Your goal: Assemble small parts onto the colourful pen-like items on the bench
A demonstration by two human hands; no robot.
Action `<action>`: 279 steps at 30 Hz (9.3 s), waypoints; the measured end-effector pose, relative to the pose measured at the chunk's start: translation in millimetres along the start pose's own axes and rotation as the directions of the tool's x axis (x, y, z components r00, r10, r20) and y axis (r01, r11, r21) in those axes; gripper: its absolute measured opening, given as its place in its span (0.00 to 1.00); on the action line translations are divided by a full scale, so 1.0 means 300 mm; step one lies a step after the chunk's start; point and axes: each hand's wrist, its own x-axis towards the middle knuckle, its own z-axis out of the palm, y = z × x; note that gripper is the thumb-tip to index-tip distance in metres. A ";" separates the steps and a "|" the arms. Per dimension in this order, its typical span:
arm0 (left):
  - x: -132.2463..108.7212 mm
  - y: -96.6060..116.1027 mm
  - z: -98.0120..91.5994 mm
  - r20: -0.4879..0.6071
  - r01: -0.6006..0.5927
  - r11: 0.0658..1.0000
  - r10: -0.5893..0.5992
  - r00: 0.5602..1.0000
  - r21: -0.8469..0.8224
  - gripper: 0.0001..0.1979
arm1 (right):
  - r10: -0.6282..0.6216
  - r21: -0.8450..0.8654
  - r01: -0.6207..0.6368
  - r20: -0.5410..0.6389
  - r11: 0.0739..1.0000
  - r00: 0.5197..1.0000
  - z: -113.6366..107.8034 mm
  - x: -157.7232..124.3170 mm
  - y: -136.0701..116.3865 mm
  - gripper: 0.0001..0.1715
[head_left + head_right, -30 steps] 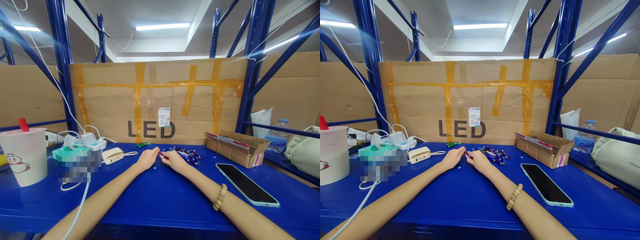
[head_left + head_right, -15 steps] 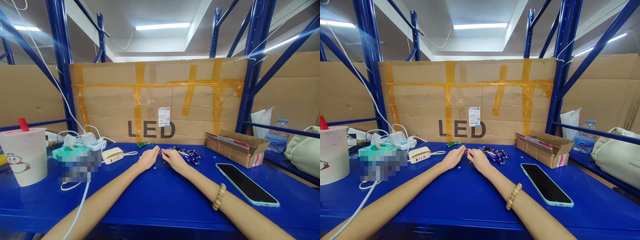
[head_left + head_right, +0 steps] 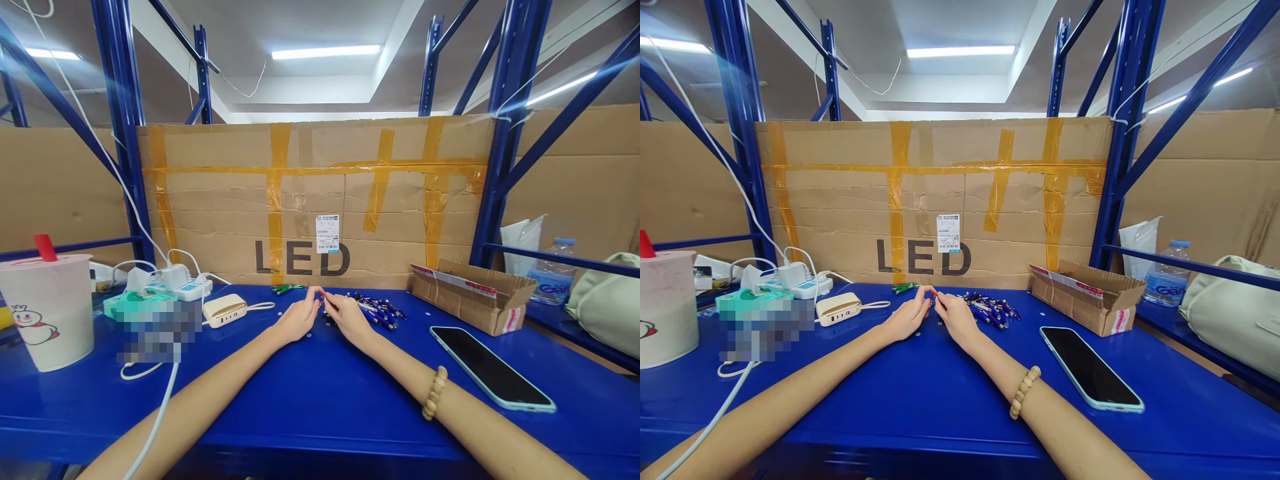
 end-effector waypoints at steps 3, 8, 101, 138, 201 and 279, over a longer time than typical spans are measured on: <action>-0.003 0.023 0.005 0.020 -0.137 0.986 0.136 0.991 0.092 0.14 | 0.049 0.087 -0.046 -0.033 0.995 0.998 0.003 0.005 0.012 0.13; 0.005 0.038 0.018 0.006 -0.078 0.997 0.078 0.997 0.004 0.14 | 0.166 -0.019 -0.166 0.007 0.986 0.986 -0.019 0.003 0.026 0.14; 0.022 -0.019 0.048 0.009 -0.075 0.996 0.076 0.997 -0.038 0.12 | 0.303 0.453 -0.239 -0.074 0.859 0.950 -0.016 0.004 0.009 0.20; 0.038 -0.067 0.067 -0.052 0.486 0.834 -0.491 0.870 0.262 0.26 | 0.294 -0.374 -0.228 0.130 0.899 0.947 -0.034 -0.009 0.002 0.10; 0.159 -0.286 0.015 0.037 0.387 0.723 -0.494 0.869 0.572 0.27 | 0.368 -0.482 -0.219 0.239 0.848 0.899 -0.060 -0.008 -0.062 0.14; -0.058 -0.053 -0.075 0.153 -0.110 0.861 0.038 0.987 0.496 0.10 | -0.018 -0.006 0.019 0.171 1.000 0.985 -0.025 -0.026 -0.079 0.07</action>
